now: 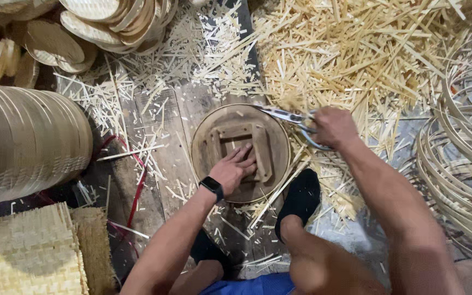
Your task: The person sits on the floor and assembles round woven trays by placing a pre-woven mat onto a wooden circular mold. They use shears to trim the excess woven material around the edge of the mold, then flip the tray to stack it with others.
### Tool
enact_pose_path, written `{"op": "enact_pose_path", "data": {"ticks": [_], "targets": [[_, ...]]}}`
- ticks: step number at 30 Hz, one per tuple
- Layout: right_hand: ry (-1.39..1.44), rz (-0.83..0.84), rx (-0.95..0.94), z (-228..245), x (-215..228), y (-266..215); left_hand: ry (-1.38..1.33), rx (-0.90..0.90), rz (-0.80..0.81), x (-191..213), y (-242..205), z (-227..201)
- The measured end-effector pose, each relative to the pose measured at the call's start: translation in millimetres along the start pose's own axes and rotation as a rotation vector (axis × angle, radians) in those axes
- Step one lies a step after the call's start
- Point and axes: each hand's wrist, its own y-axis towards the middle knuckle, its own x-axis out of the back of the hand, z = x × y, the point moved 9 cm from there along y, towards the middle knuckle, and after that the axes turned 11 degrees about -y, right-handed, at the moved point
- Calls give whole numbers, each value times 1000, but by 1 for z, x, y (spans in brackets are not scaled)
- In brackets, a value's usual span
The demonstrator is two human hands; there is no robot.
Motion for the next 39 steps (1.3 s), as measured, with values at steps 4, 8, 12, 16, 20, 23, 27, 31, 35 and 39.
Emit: {"op": "enact_pose_path", "data": {"ticks": [4,8,12,16,20,23,27,31,35,39], "targets": [[-6,25,-16,-1,6,-12,41,-35,8,1,-1,-4],[-52,-72,37,26,31,13,33,-66,-81,0,0,-3],[-95,-113,49,29,31,20,23,-57,-67,1,0,-3],[-89,136,24,18,-2,30,-5,-16,3,-1,2,-1],[102,159,-157,-16,8,21,-4,-26,-43,-7,3,3],[245,171,-259,-29,17,-7,7,-38,-80,-6,3,2],[268,-7,-177,0,-2,-48,-45,-21,-77,-5,2,2],[118,-63,-230,24,-33,-62,-55,-10,-53,-7,4,1],[224,-137,-265,15,-40,-63,-47,-3,-70,0,2,-1],[318,-19,-376,-14,-50,-60,-109,-59,-185,22,-3,-12]]}}
